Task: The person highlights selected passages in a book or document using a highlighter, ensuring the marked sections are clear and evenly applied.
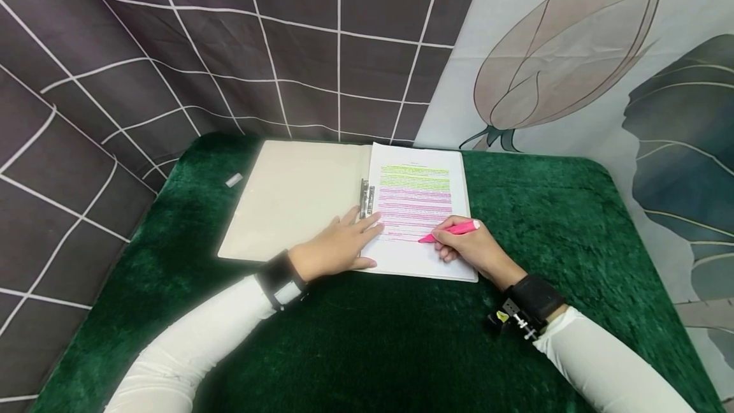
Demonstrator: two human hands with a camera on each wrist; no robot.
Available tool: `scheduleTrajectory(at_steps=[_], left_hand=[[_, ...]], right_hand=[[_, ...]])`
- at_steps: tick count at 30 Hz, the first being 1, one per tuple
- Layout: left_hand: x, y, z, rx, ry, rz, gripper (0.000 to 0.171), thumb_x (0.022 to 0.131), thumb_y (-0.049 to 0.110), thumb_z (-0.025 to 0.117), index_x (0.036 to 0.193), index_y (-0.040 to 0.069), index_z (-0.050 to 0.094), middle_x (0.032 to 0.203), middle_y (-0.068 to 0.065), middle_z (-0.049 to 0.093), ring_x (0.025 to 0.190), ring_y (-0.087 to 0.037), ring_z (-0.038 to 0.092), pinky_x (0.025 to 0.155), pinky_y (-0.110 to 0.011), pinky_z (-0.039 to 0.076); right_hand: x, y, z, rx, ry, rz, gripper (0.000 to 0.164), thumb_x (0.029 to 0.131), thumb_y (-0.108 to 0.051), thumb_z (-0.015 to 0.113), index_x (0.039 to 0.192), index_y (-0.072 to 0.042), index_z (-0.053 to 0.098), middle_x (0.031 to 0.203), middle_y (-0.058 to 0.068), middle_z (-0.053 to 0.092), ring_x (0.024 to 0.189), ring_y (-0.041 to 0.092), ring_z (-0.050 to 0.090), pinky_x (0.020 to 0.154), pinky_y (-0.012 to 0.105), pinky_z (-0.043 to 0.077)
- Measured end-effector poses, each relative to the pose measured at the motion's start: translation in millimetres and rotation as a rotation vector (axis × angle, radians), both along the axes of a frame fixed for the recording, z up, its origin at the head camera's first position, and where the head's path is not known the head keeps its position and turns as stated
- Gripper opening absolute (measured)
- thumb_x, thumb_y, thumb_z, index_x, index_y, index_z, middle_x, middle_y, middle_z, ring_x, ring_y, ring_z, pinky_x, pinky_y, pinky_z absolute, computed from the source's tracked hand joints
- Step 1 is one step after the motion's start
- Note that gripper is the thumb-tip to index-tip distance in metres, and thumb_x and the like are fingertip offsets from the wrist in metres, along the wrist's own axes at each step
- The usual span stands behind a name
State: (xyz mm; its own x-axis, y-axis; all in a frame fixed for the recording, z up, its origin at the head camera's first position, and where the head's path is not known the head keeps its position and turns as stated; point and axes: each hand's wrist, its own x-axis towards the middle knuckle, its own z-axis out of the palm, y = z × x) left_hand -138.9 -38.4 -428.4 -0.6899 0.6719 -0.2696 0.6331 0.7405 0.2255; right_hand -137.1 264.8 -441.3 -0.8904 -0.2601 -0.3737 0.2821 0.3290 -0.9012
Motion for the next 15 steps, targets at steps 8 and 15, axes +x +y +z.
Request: scheduleTrajectory(at_steps=[8,15], left_hand=[[-0.3,0.2,-0.7,-0.009,0.006,-0.001,0.078,0.1,0.055,0.058,0.163,0.016,0.033,0.173,-0.009,0.018,0.155,-0.051,0.018,0.113,-0.071,0.035],[-0.4,0.4,-0.8,-0.004,0.012,-0.007,0.078,0.1,0.055,0.059,0.162,0.015,0.034,0.172,-0.009,0.02,0.154,-0.052,0.02,0.113,-0.071,0.036]], right_hand=[[1.3,3.3,-1.6,-0.008,-0.004,-0.009,0.035,0.102,-0.026,0.068,0.114,0.007,0.064,0.084,0.001,0.074,0.065,0.007,0.066,0.063,0.023,0.059],[1.2,4.8,-2.6,-0.013,-0.003,-0.012,0.037,0.102,-0.024,0.068,0.115,0.01,0.062,0.084,0.002,0.074,0.065,0.007,0.066,0.063,0.024,0.06]])
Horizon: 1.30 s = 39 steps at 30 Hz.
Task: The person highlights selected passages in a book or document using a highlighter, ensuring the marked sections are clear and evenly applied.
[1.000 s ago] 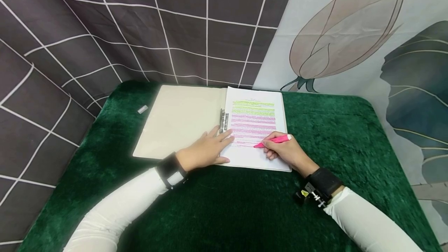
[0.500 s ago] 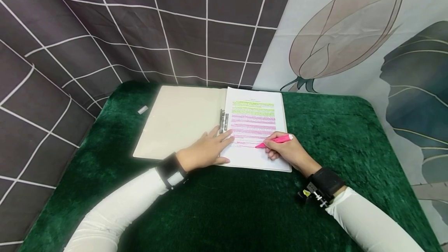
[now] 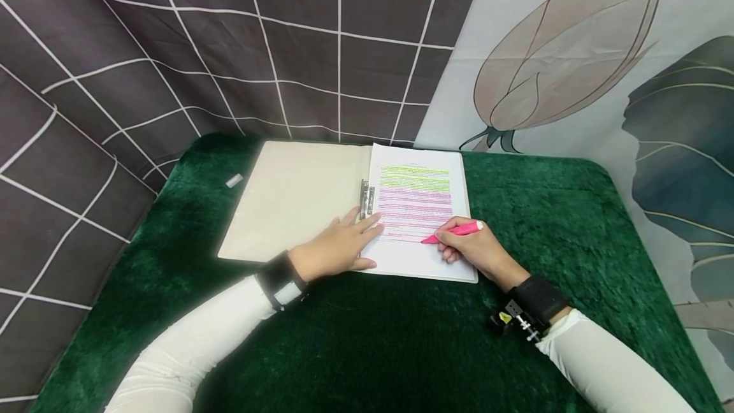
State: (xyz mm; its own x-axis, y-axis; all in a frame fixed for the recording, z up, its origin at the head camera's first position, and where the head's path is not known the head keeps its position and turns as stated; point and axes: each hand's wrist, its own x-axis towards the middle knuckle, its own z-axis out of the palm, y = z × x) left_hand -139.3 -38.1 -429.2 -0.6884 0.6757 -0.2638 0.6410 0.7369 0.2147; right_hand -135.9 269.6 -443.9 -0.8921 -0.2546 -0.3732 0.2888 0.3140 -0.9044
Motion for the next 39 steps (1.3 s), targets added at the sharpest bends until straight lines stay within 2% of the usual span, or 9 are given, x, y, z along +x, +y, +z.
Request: scheduleTrajectory(at_steps=[15,25,39], left_hand=[[-0.3,0,-1.7,-0.001,0.003,-0.003,0.078,0.101,0.055,0.059,0.162,0.015,0.034,0.172,-0.009,0.02,0.154,-0.052,0.019,0.112,-0.071,0.037],[-0.3,1,-2.6,-0.001,-0.01,0.006,0.078,0.1,0.055,0.059,0.163,0.015,0.033,0.173,-0.009,0.018,0.155,-0.052,0.018,0.113,-0.071,0.036],[-0.9,1,-3.7,-0.011,-0.008,0.012,0.077,0.101,0.055,0.057,0.163,0.016,0.033,0.173,-0.008,0.018,0.155,-0.051,0.017,0.113,-0.071,0.036]], right_hand=[[2.5,6,0.6,0.012,0.001,-0.003,0.04,0.101,-0.026,0.069,0.115,0.01,0.062,0.083,0.0,0.074,0.065,0.007,0.066,0.064,0.025,0.06],[3.5,11,3.6,0.059,0.005,-0.001,0.04,0.101,-0.029,0.069,0.116,0.007,0.063,0.083,-0.003,0.074,0.066,0.007,0.066,0.064,0.025,0.06],[4.2,16,3.4,0.057,0.012,0.006,0.041,0.101,-0.03,0.068,0.117,0.008,0.062,0.084,-0.003,0.074,0.067,0.008,0.066,0.064,0.025,0.059]])
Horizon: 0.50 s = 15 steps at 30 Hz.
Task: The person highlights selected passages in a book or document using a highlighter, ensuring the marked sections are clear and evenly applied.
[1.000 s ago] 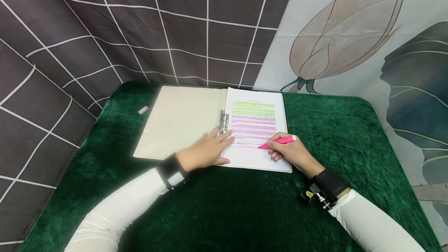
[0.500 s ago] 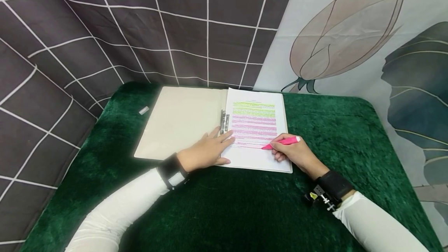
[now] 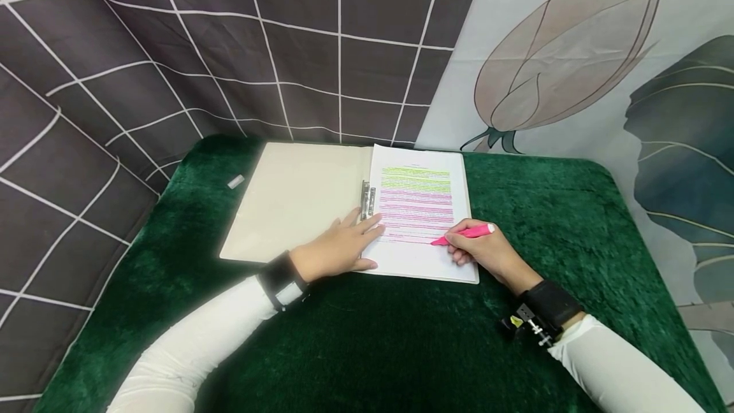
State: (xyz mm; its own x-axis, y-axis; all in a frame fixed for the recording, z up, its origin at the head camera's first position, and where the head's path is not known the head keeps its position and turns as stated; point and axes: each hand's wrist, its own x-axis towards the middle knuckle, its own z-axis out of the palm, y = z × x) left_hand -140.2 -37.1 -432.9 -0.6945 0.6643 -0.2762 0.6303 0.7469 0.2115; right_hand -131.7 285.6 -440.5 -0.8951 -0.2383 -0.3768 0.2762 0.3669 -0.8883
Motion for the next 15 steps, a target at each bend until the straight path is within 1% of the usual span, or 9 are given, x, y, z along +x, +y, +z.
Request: scheduleTrajectory(at_steps=[7,15], left_hand=[[-0.6,0.0,-0.5,0.006,-0.002,0.0,0.078,0.101,0.055,0.058,0.163,0.016,0.032,0.173,-0.009,0.017,0.155,-0.052,0.017,0.113,-0.071,0.036],[-0.6,-0.4,0.3,0.009,-0.011,-0.003,0.078,0.101,0.055,0.058,0.163,0.016,0.032,0.173,-0.009,0.017,0.155,-0.052,0.017,0.113,-0.071,0.035]], right_hand=[[0.3,2.6,0.4,0.007,0.014,0.015,0.043,0.102,-0.031,0.067,0.119,0.008,0.06,0.086,-0.001,0.074,0.068,0.008,0.067,0.065,0.025,0.06],[0.1,5.6,1.9,0.007,-0.015,0.003,0.044,0.102,-0.032,0.067,0.12,0.008,0.06,0.086,-0.002,0.074,0.069,0.008,0.067,0.065,0.025,0.06]])
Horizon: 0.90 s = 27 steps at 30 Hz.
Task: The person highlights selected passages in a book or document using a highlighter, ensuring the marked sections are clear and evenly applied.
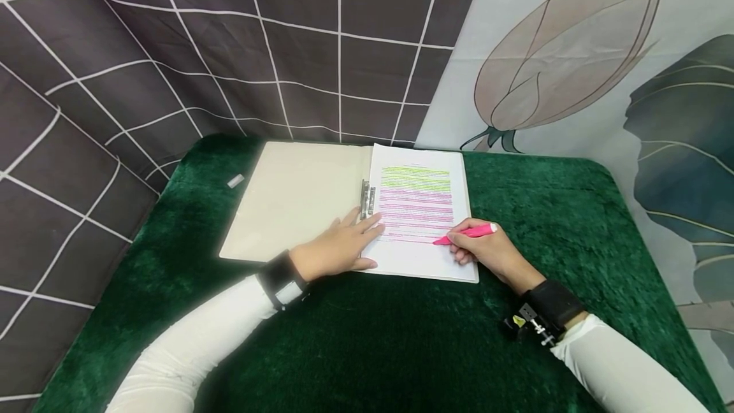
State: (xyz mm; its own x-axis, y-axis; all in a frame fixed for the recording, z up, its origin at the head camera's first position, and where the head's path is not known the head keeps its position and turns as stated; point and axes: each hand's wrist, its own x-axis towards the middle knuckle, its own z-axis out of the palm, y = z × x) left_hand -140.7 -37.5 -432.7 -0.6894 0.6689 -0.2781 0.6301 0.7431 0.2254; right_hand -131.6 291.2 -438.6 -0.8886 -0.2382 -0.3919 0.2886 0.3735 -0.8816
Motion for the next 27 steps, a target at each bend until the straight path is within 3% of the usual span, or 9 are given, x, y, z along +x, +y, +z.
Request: scheduleTrajectory(at_steps=[27], left_hand=[[0.8,0,2.1,-0.004,-0.007,0.003,0.079,0.1,0.055,0.058,0.163,0.015,0.032,0.173,-0.009,0.017,0.155,-0.052,0.017,0.113,-0.071,0.036]], right_hand=[[2.0,11,-0.7,-0.01,-0.026,-0.018,0.04,0.102,-0.03,0.068,0.119,0.006,0.062,0.087,-0.001,0.074,0.068,0.008,0.067,0.066,0.026,0.06]])
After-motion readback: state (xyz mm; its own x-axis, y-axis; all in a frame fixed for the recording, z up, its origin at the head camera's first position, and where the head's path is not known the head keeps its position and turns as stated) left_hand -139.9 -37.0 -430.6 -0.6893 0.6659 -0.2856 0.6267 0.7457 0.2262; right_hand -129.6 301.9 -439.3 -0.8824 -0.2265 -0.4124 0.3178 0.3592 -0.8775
